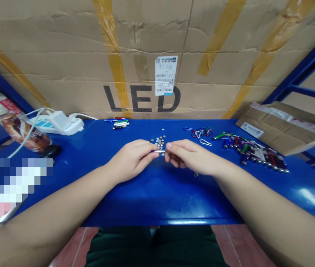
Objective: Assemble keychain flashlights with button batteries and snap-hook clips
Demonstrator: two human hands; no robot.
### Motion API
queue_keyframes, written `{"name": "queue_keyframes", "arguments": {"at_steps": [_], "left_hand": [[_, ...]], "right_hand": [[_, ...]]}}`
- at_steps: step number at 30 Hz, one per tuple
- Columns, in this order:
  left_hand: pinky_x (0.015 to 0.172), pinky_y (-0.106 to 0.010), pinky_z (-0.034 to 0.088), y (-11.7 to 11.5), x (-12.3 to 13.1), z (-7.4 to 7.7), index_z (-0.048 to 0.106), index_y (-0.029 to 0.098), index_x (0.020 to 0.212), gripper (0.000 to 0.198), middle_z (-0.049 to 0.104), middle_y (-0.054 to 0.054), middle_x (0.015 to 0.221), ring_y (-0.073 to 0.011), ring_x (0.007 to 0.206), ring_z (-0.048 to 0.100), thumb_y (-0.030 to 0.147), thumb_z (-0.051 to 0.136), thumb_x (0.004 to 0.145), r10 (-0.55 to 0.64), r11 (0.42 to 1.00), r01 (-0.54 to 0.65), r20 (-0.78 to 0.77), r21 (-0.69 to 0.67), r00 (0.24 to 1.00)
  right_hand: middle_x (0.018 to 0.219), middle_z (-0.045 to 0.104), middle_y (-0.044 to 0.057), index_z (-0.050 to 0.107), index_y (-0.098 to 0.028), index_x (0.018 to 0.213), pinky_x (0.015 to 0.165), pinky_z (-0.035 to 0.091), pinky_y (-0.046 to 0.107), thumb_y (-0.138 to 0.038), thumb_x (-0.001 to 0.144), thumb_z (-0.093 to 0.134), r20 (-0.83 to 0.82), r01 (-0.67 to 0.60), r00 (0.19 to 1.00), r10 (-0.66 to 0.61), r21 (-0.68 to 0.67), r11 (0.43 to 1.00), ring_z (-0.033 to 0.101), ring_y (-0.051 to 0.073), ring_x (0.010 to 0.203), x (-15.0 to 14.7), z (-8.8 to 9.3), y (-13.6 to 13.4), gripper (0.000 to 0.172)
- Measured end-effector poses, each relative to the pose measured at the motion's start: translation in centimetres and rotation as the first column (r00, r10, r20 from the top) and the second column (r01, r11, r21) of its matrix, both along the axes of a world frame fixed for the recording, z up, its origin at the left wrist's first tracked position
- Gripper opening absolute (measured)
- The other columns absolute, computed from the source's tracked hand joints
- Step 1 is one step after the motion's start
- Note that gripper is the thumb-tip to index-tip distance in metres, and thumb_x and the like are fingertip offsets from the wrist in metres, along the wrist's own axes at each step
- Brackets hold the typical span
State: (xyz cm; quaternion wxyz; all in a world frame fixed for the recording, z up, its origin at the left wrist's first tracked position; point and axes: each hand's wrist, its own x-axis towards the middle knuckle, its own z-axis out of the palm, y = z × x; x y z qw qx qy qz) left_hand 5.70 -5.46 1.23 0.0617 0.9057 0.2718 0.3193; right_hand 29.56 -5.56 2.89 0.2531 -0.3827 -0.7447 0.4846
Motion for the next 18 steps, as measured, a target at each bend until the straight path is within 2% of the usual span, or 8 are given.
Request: {"name": "queue_keyframes", "arguments": {"at_steps": [2, 4, 5, 7, 9, 14, 18], "left_hand": [[0.088, -0.030, 0.052, 0.1, -0.2, 0.2, 0.068, 0.017, 0.106, 0.025, 0.076, -0.007, 0.099, -0.0190, 0.093, 0.071, 0.032, 0.048, 0.107, 0.046, 0.996, -0.045, 0.011, -0.073, 0.999], [0.085, -0.028, 0.052, 0.2, -0.5, 0.3, 0.067, 0.018, 0.106, 0.025, 0.075, -0.005, 0.099, -0.0180, 0.091, 0.070, 0.034, 0.048, 0.107, 0.085, 0.985, -0.083, 0.008, -0.150, 0.996], [0.082, -0.028, 0.052, 0.3, -0.6, 0.4, 0.066, 0.018, 0.106, 0.025, 0.075, -0.004, 0.097, -0.0174, 0.088, 0.070, 0.034, 0.048, 0.106, 0.097, 0.977, -0.095, 0.001, -0.189, 0.995], [0.076, -0.026, 0.052, 0.5, -0.9, 0.4, 0.065, 0.019, 0.109, 0.024, 0.075, -0.002, 0.091, -0.0163, 0.081, 0.070, 0.036, 0.048, 0.106, 0.119, 0.957, -0.116, -0.006, -0.267, 0.993], [0.072, -0.026, 0.052, 0.6, -1.0, 0.4, 0.063, 0.020, 0.114, 0.025, 0.075, -0.001, 0.086, -0.0160, 0.076, 0.070, 0.037, 0.048, 0.105, 0.134, 0.934, -0.127, 0.000, -0.335, 0.991], [0.074, -0.029, 0.054, 0.9, -1.2, 0.0, 0.057, 0.020, 0.123, 0.028, 0.077, -0.002, 0.088, -0.0177, 0.079, 0.072, 0.039, 0.047, 0.104, 0.143, 0.896, -0.118, 0.026, -0.428, 0.989], [0.079, -0.032, 0.056, 1.1, -1.2, -0.4, 0.055, 0.019, 0.121, 0.028, 0.078, -0.006, 0.094, -0.0183, 0.081, 0.072, 0.041, 0.048, 0.104, 0.156, 0.867, -0.094, 0.088, -0.490, 0.984]], "right_hand": [[0.067, 0.063, 0.001, 0.067, -0.018, 0.085, 0.056, 0.044, 0.027, -0.053, 0.103, 0.043, 0.092, 0.112, 0.987, -0.134, 0.207, 0.972, 0.056, 0.013, 0.057, 2.0, 0.9, 0.5, 0.046], [0.071, 0.069, 0.002, 0.068, -0.020, 0.084, 0.060, 0.045, 0.029, -0.048, 0.098, 0.053, 0.239, 0.195, 0.923, -0.300, 0.381, 0.904, 0.060, 0.015, 0.061, 4.5, 1.6, 1.0, 0.035], [0.072, 0.070, 0.003, 0.069, -0.020, 0.082, 0.060, 0.045, 0.030, -0.047, 0.094, 0.058, 0.329, 0.186, 0.881, -0.339, 0.418, 0.889, 0.061, 0.017, 0.062, 5.7, 1.9, 1.2, 0.032], [0.079, 0.074, 0.003, 0.073, -0.022, 0.085, 0.065, 0.048, 0.031, -0.046, 0.089, 0.063, 0.528, 0.109, 0.800, -0.285, 0.338, 0.935, 0.067, 0.020, 0.070, 7.7, 2.2, 1.7, 0.027], [0.084, 0.076, 0.002, 0.076, -0.024, 0.093, 0.069, 0.050, 0.032, -0.044, 0.084, 0.067, 0.636, 0.073, 0.738, -0.226, 0.258, 0.963, 0.069, 0.021, 0.075, 8.7, 2.0, 2.0, 0.024], [0.092, 0.076, 0.002, 0.077, -0.026, 0.115, 0.072, 0.053, 0.032, -0.037, 0.079, 0.072, 0.657, 0.002, 0.739, -0.145, 0.213, 0.977, 0.070, 0.021, 0.080, 8.3, 0.6, 2.8, 0.038], [0.092, 0.075, 0.004, 0.079, -0.023, 0.102, 0.073, 0.053, 0.031, -0.026, 0.079, 0.070, 0.667, -0.013, 0.730, -0.151, 0.235, 0.972, 0.069, 0.020, 0.079, 7.2, -0.2, 3.1, 0.025]]}}
